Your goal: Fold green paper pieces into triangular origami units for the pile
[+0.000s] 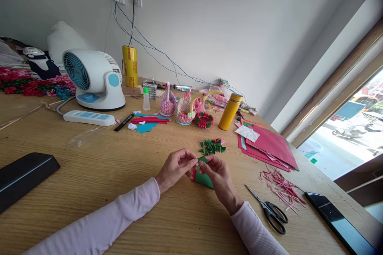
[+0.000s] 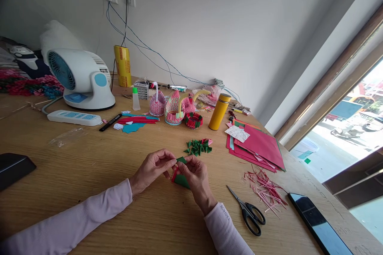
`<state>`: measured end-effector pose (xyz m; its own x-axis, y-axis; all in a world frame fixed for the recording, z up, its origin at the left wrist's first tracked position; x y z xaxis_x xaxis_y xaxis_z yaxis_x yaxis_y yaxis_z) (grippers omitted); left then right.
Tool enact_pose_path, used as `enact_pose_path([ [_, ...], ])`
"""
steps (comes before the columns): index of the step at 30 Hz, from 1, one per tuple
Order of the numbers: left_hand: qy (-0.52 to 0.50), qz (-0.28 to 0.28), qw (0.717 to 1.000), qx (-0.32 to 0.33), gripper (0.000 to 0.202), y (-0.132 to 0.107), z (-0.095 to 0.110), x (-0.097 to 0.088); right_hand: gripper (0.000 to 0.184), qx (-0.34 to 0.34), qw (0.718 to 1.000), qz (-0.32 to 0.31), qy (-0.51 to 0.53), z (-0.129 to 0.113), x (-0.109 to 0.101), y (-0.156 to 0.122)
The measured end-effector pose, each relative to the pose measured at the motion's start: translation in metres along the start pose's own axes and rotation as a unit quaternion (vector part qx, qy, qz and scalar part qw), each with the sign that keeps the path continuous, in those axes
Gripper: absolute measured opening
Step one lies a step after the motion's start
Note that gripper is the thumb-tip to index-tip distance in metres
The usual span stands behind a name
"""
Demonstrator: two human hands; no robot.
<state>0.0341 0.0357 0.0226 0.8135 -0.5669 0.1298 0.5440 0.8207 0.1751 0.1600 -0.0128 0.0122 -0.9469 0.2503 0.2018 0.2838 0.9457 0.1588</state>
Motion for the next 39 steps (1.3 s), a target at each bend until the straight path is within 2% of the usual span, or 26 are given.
enact_pose_path([
  [7, 0.013, 0.029, 0.999, 0.016, 0.027, 0.002, -0.005, -0.005, 0.023, 0.012, 1.000, 0.004, -0.001, 0.002, 0.001, -0.001],
  [16, 0.039, 0.041, 0.998, 0.028, 0.023, 0.001, -0.006, -0.004, 0.024, 0.053, 0.997, 0.023, 0.054, 0.007, -0.001, -0.001],
  [21, 0.031, 0.022, 0.999, -0.008, 0.029, 0.001, -0.004, -0.003, 0.022, 0.023, 1.000, 0.004, 0.017, 0.005, -0.001, -0.001],
  [25, 0.040, -0.009, 0.999, 0.007, 0.026, 0.001, -0.004, -0.002, 0.023, 0.011, 1.000, -0.009, -0.019, 0.002, 0.001, -0.004],
  [32, 0.037, 0.013, 0.999, 0.029, 0.024, 0.004, -0.008, -0.005, 0.031, -0.018, 0.996, -0.021, -0.083, -0.002, 0.003, -0.004],
  [39, 0.025, 0.029, 0.999, 0.002, 0.027, 0.004, -0.012, -0.007, 0.027, -0.075, 0.984, 0.053, -0.151, 0.000, -0.010, 0.001],
])
Point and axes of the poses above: each hand's wrist, its own y-axis towards the middle knuckle, its own x-axis out of the palm, z = x × y, the point moved 5 cm from there along y, towards the middle knuckle, and after that the axes turned 5 degrees about z, right-handed, at the moved point
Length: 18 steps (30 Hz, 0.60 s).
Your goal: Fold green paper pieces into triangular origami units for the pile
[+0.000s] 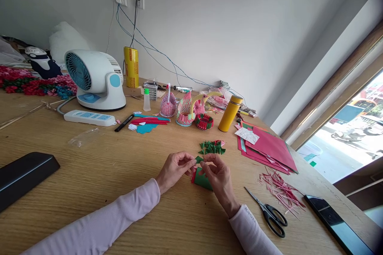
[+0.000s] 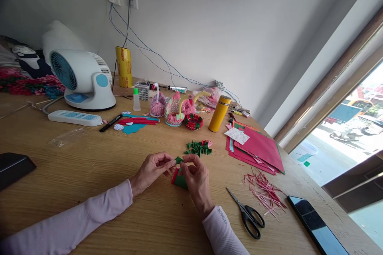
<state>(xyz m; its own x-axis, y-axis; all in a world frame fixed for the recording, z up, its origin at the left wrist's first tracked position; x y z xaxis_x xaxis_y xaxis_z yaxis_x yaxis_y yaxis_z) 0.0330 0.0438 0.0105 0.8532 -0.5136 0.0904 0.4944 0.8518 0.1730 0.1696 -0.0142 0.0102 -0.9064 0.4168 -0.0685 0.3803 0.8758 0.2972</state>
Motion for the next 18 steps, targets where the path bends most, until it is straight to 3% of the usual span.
enact_pose_path([
  [3, -0.006, -0.008, 1.000, -0.003, 0.028, 0.000, -0.001, 0.001, 0.019, -0.025, 0.998, 0.012, -0.062, -0.001, -0.002, -0.001],
  [9, -0.024, -0.003, 0.999, -0.034, 0.030, -0.001, -0.002, 0.003, 0.009, -0.157, 0.979, 0.025, -0.130, -0.022, -0.003, -0.004],
  [18, -0.099, 0.025, 0.991, -0.092, 0.030, -0.002, 0.000, 0.000, 0.011, -0.202, 0.962, 0.002, -0.184, -0.030, -0.002, -0.007],
])
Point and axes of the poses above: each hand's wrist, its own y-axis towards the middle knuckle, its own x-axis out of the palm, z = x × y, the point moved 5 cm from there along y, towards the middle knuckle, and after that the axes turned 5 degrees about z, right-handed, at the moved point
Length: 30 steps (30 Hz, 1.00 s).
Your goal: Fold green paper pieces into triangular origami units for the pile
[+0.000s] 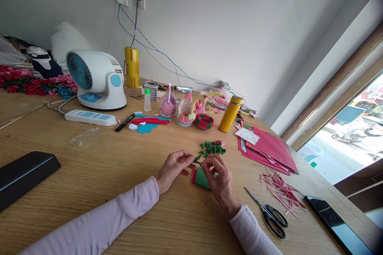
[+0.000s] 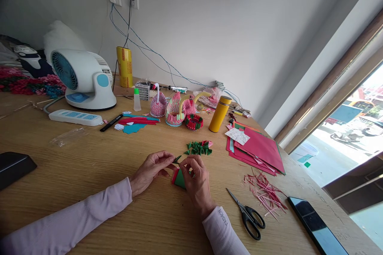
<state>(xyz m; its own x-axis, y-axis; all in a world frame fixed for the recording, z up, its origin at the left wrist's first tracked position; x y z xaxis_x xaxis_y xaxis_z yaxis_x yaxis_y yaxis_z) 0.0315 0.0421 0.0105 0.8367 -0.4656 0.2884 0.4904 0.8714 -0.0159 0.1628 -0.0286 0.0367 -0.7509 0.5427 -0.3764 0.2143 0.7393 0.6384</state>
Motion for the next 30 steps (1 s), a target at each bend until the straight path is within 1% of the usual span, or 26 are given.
enact_pose_path([
  [2, -0.024, 0.000, 1.000, -0.002, 0.031, 0.001, 0.001, -0.001, 0.010, 0.030, 1.000, 0.003, 0.006, 0.002, 0.001, 0.000],
  [4, -0.045, -0.001, 0.999, -0.006, 0.034, 0.001, 0.001, -0.001, 0.010, 0.089, 0.996, 0.008, 0.024, 0.008, 0.002, 0.000],
  [7, -0.053, -0.015, 0.998, -0.011, 0.031, 0.001, -0.001, 0.001, 0.015, 0.190, 0.977, -0.002, 0.096, 0.020, 0.008, -0.004],
  [10, -0.059, -0.024, 0.998, -0.010, 0.026, 0.001, -0.002, 0.002, 0.021, 0.234, 0.957, -0.036, 0.169, 0.024, 0.014, -0.006],
  [12, -0.076, -0.017, 0.997, -0.014, 0.025, 0.002, -0.003, 0.000, 0.021, 0.235, 0.945, -0.066, 0.216, 0.023, 0.016, -0.006],
  [14, -0.101, -0.013, 0.994, -0.030, 0.023, 0.003, -0.004, -0.003, 0.020, 0.211, 0.948, -0.067, 0.227, 0.020, 0.013, -0.004],
  [16, -0.124, -0.022, 0.990, -0.065, 0.022, 0.003, -0.006, -0.003, 0.026, 0.152, 0.969, -0.044, 0.187, 0.014, 0.005, 0.000],
  [18, -0.141, -0.051, 0.982, -0.112, 0.019, 0.002, -0.009, 0.000, 0.035, 0.075, 0.988, -0.043, 0.130, 0.007, 0.000, 0.004],
  [19, -0.146, -0.071, 0.977, -0.135, 0.018, 0.000, -0.011, 0.002, 0.034, 0.041, 0.992, -0.053, 0.106, 0.003, 0.000, 0.005],
  [21, -0.149, -0.107, 0.969, -0.168, 0.018, -0.003, -0.013, 0.006, 0.022, 0.001, 0.994, -0.082, 0.074, 0.000, 0.001, 0.005],
  [23, -0.131, -0.123, 0.969, -0.169, 0.017, -0.005, -0.013, 0.008, 0.011, 0.009, 0.995, -0.088, 0.054, 0.004, 0.003, 0.005],
  [24, -0.113, -0.120, 0.974, -0.155, 0.018, -0.005, -0.012, 0.008, 0.012, 0.030, 0.995, -0.080, 0.047, 0.007, 0.003, 0.005],
  [27, -0.021, -0.093, 0.993, -0.076, 0.022, -0.003, -0.007, 0.007, 0.015, 0.106, 0.992, -0.052, 0.038, 0.020, 0.003, 0.003],
  [30, 0.065, -0.084, 0.994, 0.000, 0.029, -0.003, -0.003, 0.010, 0.016, 0.146, 0.986, -0.063, 0.057, 0.024, 0.006, 0.000],
])
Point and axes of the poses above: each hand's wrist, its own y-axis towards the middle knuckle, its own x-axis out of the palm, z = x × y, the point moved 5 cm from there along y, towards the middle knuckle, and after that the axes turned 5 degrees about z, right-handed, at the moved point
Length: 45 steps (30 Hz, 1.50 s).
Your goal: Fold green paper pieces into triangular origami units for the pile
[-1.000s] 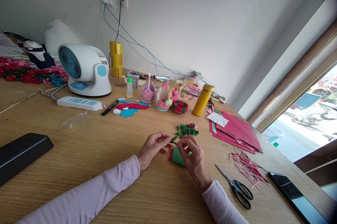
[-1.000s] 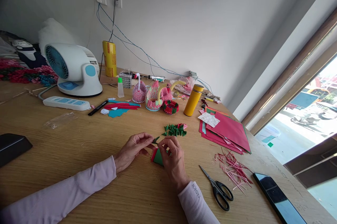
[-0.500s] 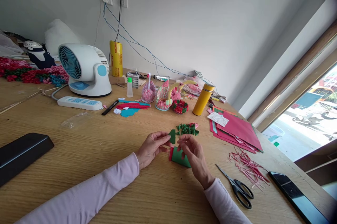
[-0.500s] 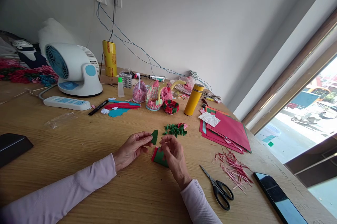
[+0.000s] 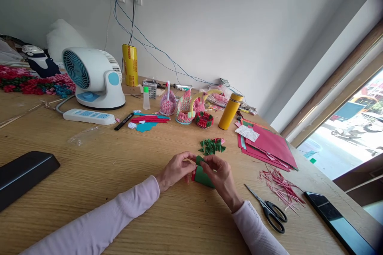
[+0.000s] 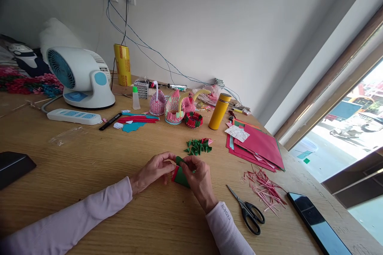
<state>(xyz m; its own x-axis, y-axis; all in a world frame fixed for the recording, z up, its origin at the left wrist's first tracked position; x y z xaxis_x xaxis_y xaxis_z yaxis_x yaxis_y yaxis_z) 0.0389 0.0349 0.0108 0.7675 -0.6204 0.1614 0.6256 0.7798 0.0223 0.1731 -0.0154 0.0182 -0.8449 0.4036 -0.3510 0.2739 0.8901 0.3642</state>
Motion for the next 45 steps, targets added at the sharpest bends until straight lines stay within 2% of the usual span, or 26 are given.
enact_pose_path([
  [3, 0.018, 0.011, 0.999, 0.034, 0.031, 0.000, 0.002, 0.001, 0.019, 0.016, 0.998, -0.019, 0.054, -0.001, 0.003, -0.002],
  [8, -0.019, 0.045, 0.999, 0.014, 0.030, 0.000, 0.000, -0.005, 0.030, 0.024, 0.992, -0.014, 0.126, -0.003, 0.004, -0.002],
  [13, -0.043, 0.021, 0.999, -0.011, 0.032, 0.001, -0.004, -0.005, 0.029, -0.002, 0.997, -0.006, 0.083, -0.006, 0.002, -0.003],
  [23, -0.066, 0.025, 0.997, -0.023, 0.032, 0.001, -0.006, -0.005, 0.032, -0.021, 0.999, -0.009, 0.039, -0.008, 0.003, -0.004],
  [31, -0.105, 0.023, 0.992, -0.066, 0.029, -0.002, -0.005, -0.001, 0.029, -0.006, 0.996, -0.012, 0.085, -0.010, 0.001, -0.004],
  [36, -0.103, 0.032, 0.993, -0.056, 0.029, -0.001, -0.005, -0.001, 0.031, -0.019, 0.997, -0.017, 0.069, -0.008, 0.003, -0.004],
  [40, -0.092, 0.034, 0.994, -0.045, 0.030, -0.001, -0.005, -0.001, 0.036, -0.037, 0.998, 0.006, 0.052, 0.000, 0.005, -0.004],
  [45, -0.096, 0.030, 0.994, -0.044, 0.030, -0.001, -0.005, 0.000, 0.035, -0.016, 0.998, -0.002, 0.063, 0.006, 0.006, -0.001],
])
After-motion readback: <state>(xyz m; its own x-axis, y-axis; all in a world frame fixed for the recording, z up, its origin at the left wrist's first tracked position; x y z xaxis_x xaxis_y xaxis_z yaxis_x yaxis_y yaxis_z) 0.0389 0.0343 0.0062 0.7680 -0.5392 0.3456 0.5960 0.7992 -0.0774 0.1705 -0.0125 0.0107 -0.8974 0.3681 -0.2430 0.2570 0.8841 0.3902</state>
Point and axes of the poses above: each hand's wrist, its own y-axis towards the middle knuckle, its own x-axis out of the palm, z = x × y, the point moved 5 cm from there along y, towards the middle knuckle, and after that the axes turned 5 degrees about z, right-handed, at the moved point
